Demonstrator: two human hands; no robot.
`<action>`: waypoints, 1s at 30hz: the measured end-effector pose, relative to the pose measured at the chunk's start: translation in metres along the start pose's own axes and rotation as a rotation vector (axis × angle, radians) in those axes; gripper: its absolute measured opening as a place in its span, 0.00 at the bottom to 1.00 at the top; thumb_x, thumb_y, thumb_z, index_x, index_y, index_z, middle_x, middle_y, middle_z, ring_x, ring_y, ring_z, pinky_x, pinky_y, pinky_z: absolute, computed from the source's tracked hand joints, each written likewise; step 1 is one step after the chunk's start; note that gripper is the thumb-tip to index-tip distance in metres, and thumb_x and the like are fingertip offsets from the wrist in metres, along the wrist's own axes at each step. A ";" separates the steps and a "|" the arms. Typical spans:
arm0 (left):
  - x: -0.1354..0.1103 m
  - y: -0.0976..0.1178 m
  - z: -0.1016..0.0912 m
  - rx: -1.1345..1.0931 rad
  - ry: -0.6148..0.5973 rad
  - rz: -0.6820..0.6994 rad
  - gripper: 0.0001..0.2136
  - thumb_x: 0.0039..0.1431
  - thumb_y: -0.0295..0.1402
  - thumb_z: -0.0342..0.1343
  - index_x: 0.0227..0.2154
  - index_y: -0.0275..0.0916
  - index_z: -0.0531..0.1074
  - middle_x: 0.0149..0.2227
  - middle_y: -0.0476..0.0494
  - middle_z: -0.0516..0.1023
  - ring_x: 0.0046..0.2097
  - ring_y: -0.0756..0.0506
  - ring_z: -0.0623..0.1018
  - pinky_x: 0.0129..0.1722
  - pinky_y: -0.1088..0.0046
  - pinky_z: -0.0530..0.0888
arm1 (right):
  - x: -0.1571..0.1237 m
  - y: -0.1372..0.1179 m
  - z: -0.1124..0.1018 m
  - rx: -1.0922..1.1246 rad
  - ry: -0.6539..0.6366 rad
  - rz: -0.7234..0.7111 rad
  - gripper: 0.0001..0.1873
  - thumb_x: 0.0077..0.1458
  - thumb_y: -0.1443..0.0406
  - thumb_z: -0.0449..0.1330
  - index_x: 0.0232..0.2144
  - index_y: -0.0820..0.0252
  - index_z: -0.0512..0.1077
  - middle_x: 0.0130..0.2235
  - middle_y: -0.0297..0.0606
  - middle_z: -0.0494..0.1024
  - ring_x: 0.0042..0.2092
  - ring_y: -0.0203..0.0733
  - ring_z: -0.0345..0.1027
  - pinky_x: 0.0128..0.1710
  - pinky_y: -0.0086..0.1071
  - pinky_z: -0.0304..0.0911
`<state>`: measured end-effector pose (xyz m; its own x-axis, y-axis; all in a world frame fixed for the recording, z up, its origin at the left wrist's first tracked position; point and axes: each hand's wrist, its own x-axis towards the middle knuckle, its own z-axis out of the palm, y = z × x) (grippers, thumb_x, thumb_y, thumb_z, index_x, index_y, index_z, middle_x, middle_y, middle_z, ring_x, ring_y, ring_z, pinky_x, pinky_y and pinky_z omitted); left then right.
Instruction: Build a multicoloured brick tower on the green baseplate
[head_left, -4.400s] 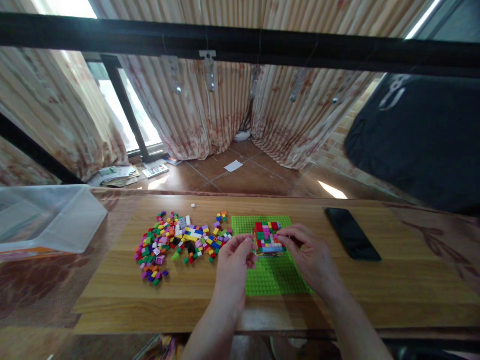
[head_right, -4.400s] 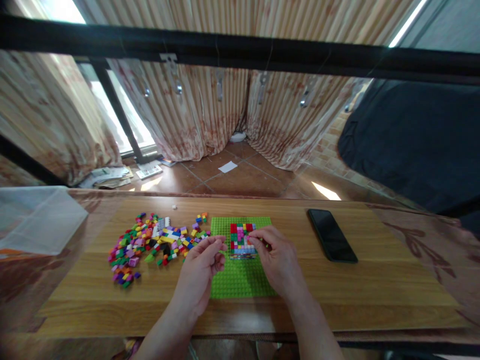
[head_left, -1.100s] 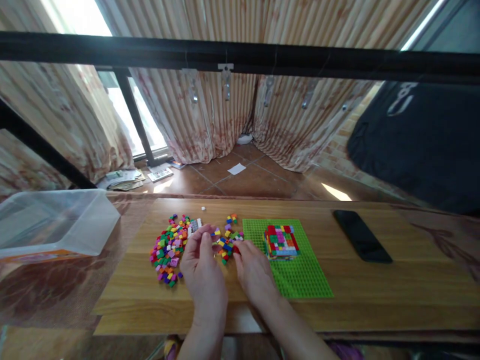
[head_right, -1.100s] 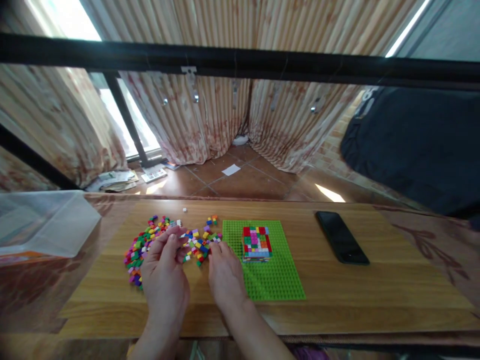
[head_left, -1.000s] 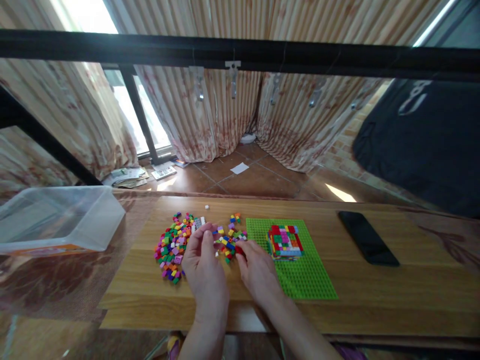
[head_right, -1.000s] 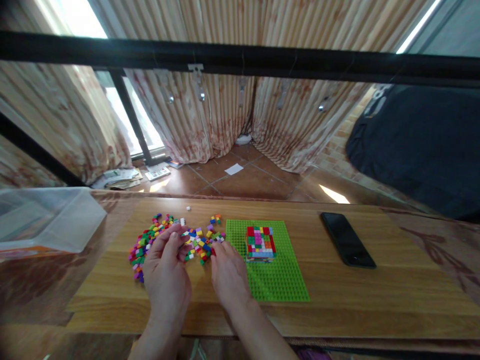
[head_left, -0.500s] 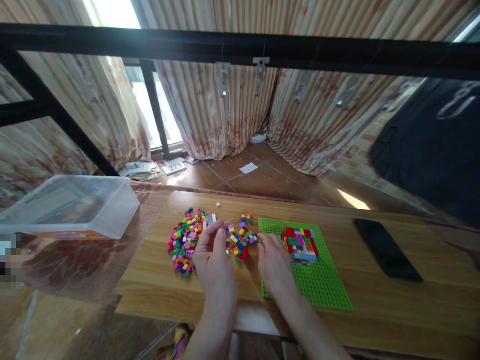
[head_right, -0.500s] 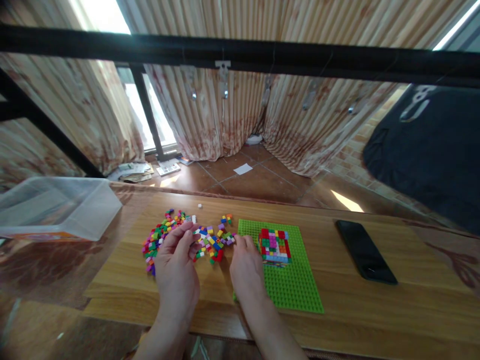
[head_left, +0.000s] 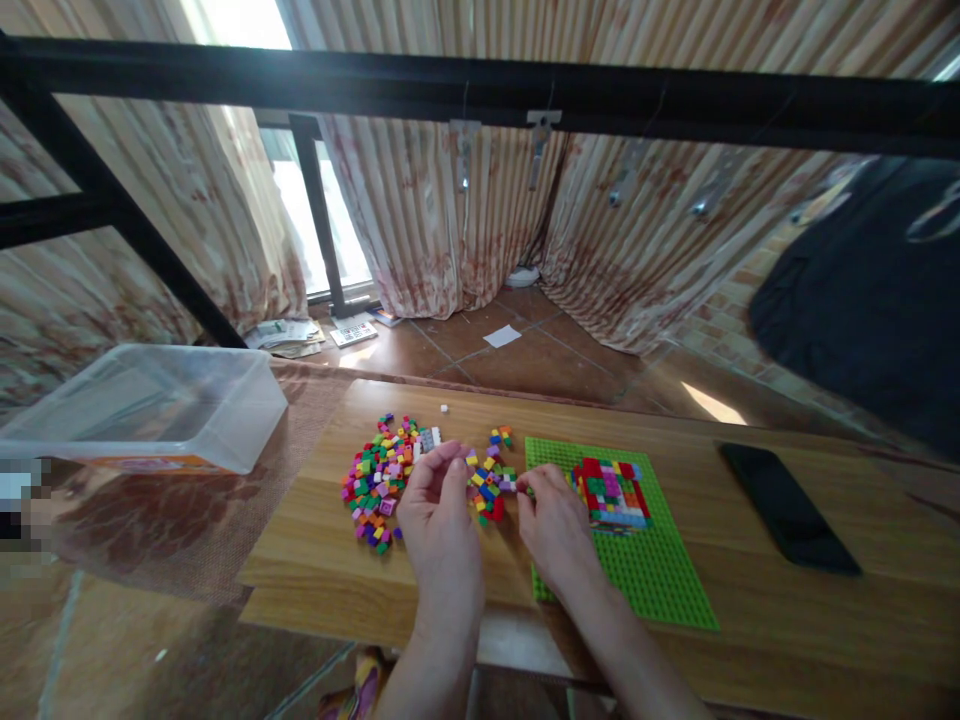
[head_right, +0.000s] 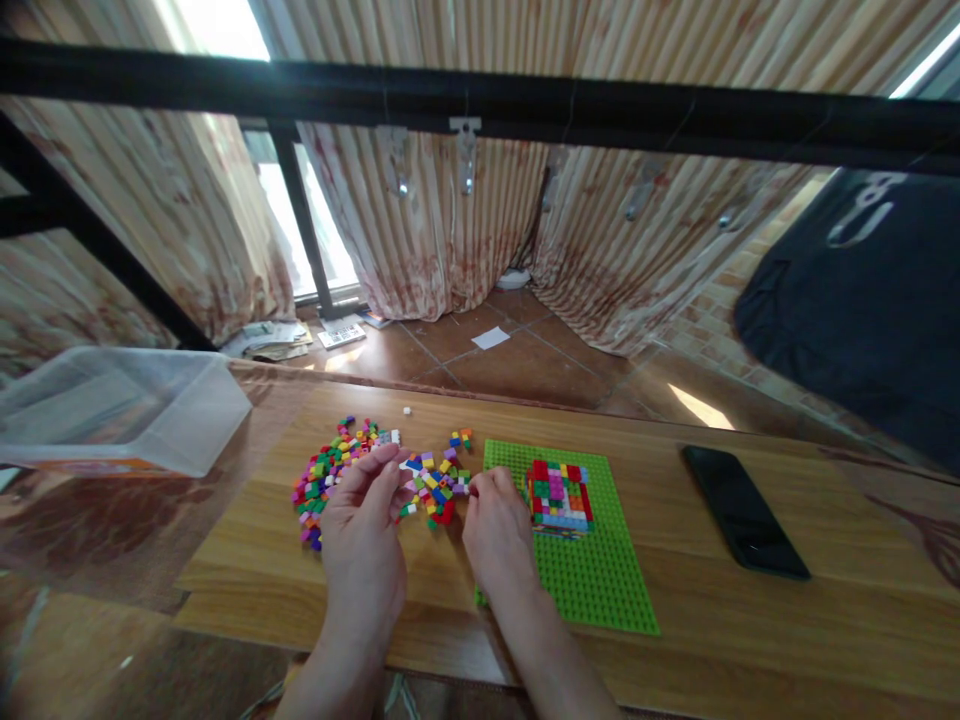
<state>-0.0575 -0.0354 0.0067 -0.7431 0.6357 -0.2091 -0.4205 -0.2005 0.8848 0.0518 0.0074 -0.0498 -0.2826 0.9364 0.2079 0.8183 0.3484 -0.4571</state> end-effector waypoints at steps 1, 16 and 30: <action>0.000 0.000 0.000 -0.002 -0.003 -0.002 0.10 0.47 0.32 0.63 0.34 0.37 0.77 0.34 0.45 0.80 0.35 0.49 0.77 0.33 0.77 0.71 | -0.001 0.000 0.000 0.011 0.005 -0.002 0.10 0.55 0.74 0.53 0.32 0.59 0.73 0.38 0.41 0.74 0.40 0.43 0.69 0.40 0.32 0.62; 0.003 -0.002 -0.003 0.072 -0.086 -0.035 0.10 0.47 0.32 0.62 0.34 0.36 0.76 0.35 0.45 0.79 0.37 0.49 0.77 0.39 0.74 0.71 | 0.008 -0.005 -0.003 -0.015 -0.071 -0.029 0.12 0.57 0.68 0.56 0.44 0.61 0.71 0.46 0.45 0.73 0.42 0.46 0.72 0.40 0.35 0.65; -0.010 -0.011 0.009 0.191 -0.482 -0.151 0.07 0.47 0.33 0.62 0.29 0.36 0.76 0.27 0.48 0.76 0.30 0.50 0.73 0.33 0.76 0.69 | -0.015 -0.011 -0.045 0.617 0.125 0.021 0.14 0.56 0.64 0.58 0.46 0.57 0.71 0.36 0.37 0.77 0.33 0.38 0.70 0.35 0.32 0.68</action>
<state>-0.0403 -0.0327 0.0030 -0.3394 0.9261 -0.1650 -0.3685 0.0305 0.9291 0.0694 -0.0123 -0.0085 -0.1786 0.9445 0.2758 0.3729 0.3244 -0.8693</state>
